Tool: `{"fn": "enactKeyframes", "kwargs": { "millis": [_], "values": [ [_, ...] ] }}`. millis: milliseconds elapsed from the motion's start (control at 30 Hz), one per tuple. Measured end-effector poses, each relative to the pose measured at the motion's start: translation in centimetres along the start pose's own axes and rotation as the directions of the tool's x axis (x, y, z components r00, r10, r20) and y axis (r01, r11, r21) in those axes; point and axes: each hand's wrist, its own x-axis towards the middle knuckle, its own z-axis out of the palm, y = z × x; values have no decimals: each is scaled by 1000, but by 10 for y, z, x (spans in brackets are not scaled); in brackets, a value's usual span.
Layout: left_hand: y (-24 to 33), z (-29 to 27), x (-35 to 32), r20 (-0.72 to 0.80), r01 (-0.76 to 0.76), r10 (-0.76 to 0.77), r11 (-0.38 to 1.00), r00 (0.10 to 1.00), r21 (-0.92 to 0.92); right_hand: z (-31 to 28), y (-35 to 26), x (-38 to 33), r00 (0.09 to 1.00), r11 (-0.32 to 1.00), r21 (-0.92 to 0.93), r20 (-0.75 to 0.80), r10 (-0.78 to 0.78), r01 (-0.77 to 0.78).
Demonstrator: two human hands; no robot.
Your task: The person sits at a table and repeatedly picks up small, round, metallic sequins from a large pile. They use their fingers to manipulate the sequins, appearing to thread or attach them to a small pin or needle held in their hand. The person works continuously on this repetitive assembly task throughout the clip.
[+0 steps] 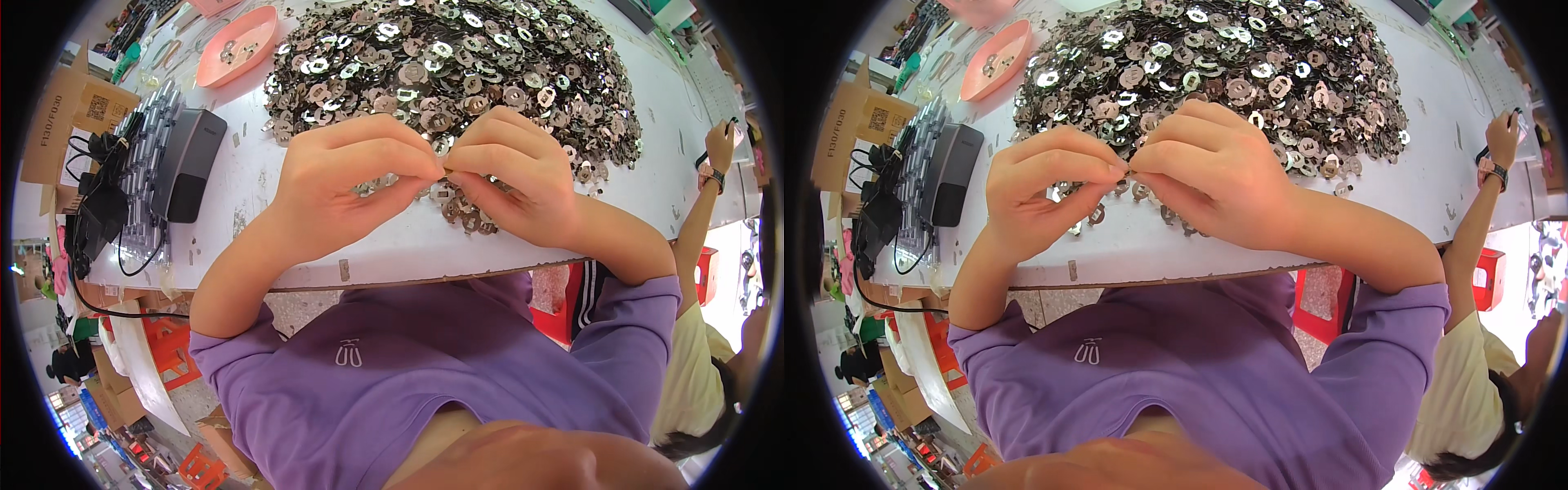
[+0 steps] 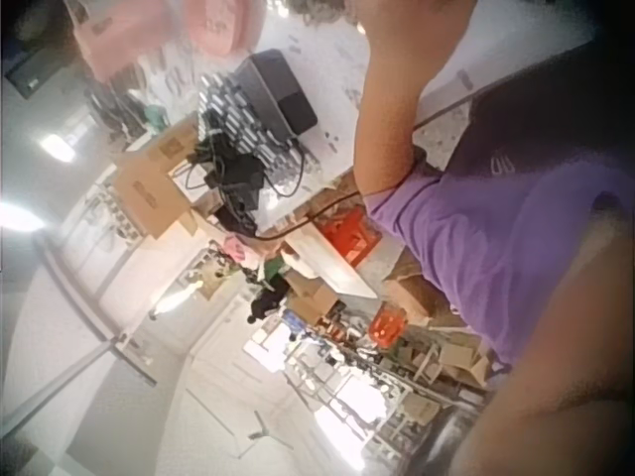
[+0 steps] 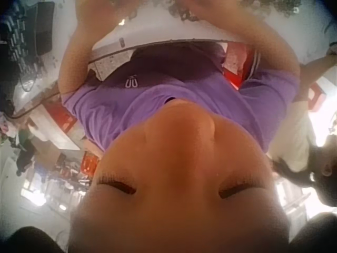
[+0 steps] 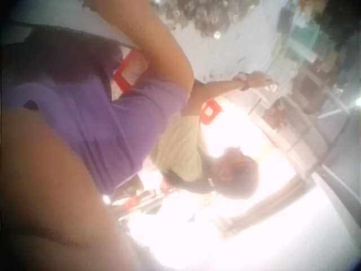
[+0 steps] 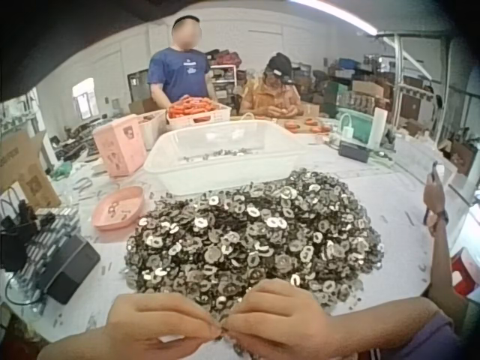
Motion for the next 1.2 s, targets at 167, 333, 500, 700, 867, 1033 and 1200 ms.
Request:
{"fn": "enactKeyframes", "kwargs": {
  "millis": [167, 333, 500, 700, 867, 1033, 1200],
  "values": [
    [0, 1, 0, 6, -12, 12, 1000, 1000, 6, 0, -1, -1, 1000, 999, -39, 5, -17, 17],
    [-1, 1, -1, 7, -17, 17, 1000, 1000, 2, 1, 1, -2, 1000, 999, -37, -10, -28, 28],
    [0, 1, -1, 4, -43, 42, 998, 999, 52, 1, 0, -2, 1000, 1000, -25, 2, -4, 4],
    [-5, -8, 4, 144, -438, 415, 823, 898, 362, -9, -6, 0, 904, 812, 404, 253, 344, -422],
    [-6, -6, 1, 133, -376, 352, 850, 927, 369, -8, -8, 3, 640, 190, 648, 579, 506, -737],
    [1, -2, 3, -12, -38, 39, 995, 999, 91, -11, -5, 0, 788, 551, 563, 422, 448, -616],
    [-3, 0, -2, 3, 158, -159, 978, 987, -135, -3, -4, 3, 989, 978, 143, 20, 150, -151]
  ]
}}
